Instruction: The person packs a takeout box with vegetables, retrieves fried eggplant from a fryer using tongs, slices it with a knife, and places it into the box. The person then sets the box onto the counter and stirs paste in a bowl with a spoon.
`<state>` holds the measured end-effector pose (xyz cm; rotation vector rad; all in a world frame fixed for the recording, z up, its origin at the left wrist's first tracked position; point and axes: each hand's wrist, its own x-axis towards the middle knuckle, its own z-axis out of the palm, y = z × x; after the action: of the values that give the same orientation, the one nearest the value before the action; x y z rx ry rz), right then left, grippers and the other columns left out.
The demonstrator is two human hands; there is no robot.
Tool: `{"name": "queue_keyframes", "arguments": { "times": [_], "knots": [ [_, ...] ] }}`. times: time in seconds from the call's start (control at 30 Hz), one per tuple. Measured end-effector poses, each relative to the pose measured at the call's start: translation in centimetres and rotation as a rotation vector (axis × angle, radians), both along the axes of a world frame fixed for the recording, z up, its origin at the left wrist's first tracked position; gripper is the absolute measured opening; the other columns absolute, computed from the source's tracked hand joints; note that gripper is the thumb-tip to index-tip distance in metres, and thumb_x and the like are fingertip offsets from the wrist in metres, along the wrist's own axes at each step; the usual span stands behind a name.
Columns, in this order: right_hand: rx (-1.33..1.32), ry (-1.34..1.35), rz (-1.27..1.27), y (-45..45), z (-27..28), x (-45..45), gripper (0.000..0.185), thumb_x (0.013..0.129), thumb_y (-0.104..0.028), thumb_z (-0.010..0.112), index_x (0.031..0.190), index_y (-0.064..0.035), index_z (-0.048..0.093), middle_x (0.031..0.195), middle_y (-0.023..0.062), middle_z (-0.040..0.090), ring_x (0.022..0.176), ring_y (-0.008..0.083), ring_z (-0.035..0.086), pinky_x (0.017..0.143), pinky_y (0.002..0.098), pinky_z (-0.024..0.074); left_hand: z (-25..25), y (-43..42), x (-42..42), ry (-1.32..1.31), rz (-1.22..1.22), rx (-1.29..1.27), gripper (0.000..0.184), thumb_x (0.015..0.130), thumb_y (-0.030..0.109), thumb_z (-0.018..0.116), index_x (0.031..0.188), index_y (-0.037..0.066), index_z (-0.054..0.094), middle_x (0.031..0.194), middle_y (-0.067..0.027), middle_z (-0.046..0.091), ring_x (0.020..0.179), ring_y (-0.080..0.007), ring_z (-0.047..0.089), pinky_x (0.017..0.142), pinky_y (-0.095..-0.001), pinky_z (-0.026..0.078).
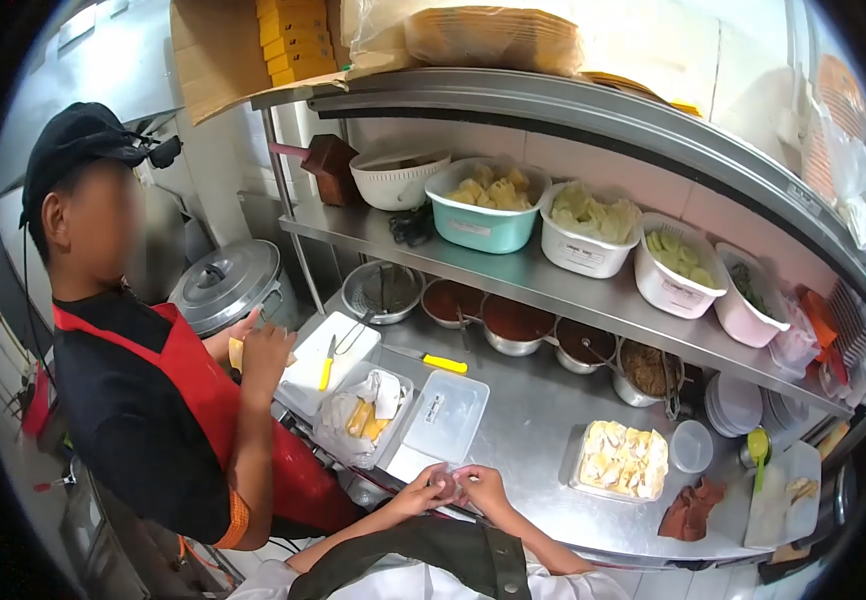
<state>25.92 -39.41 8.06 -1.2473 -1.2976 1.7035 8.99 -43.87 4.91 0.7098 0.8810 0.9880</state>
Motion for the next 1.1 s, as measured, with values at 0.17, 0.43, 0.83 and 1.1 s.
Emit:
{"name": "queue_keyframes", "arguments": {
  "times": [0.17,0.43,0.83,1.1],
  "knots": [
    [-0.043,-0.043,-0.084,1.7,-3.6,2.2,0.009,0.086,0.001,0.057,0.089,0.0056,0.064,0.071,0.0127,0.064,0.051,0.0178,0.061,0.044,0.0298,0.0515,0.4,0.0,-0.9,0.327,-0.206,0.002,0.076,0.09,0.026,0.062,0.146,0.005,0.015,0.139,-0.0197,0.036,0.123,-0.0304,0.046,0.094,-0.0335,0.045],
    [0.15,-0.275,-0.59,8.0,-15.9,8.2,0.012,0.082,-0.001,0.059,0.092,0.0049,0.061,0.07,0.0155,0.065,0.054,0.024,0.064,0.048,0.0308,0.0511,1.1,-1.8,-3.3,0.288,-0.366,0.081,0.056,0.093,0.025,0.059,0.141,0.004,0.037,0.128,-0.0102,0.052,0.113,-0.0169,0.052,0.096,-0.0296,0.041],
    [0.388,-0.48,-0.618,5.8,-19.9,2.8,0.052,0.075,-0.002,0.067,0.123,-0.0007,0.047,0.112,0.015,0.052,0.096,0.0239,0.059,0.074,0.0299,0.0516,0.6,-1.3,-5.5,0.284,-0.278,-0.098,0.047,0.092,0.017,0.06,0.136,0.01,0.046,0.119,-0.0047,0.058,0.109,-0.0147,0.054,0.092,-0.0269,0.042],
    [0.347,-0.591,-0.587,-2.8,-19.7,7.7,0.04,0.076,-0.004,0.066,0.114,-0.0031,0.052,0.103,0.0126,0.054,0.08,0.0214,0.059,0.062,0.0308,0.0516,-4.8,2.1,-4.7,0.213,-0.411,-0.066,0.046,0.092,0.023,0.06,0.134,0.008,0.047,0.124,-0.0046,0.055,0.109,-0.0153,0.055,0.089,-0.0278,0.043]
  ]
}}
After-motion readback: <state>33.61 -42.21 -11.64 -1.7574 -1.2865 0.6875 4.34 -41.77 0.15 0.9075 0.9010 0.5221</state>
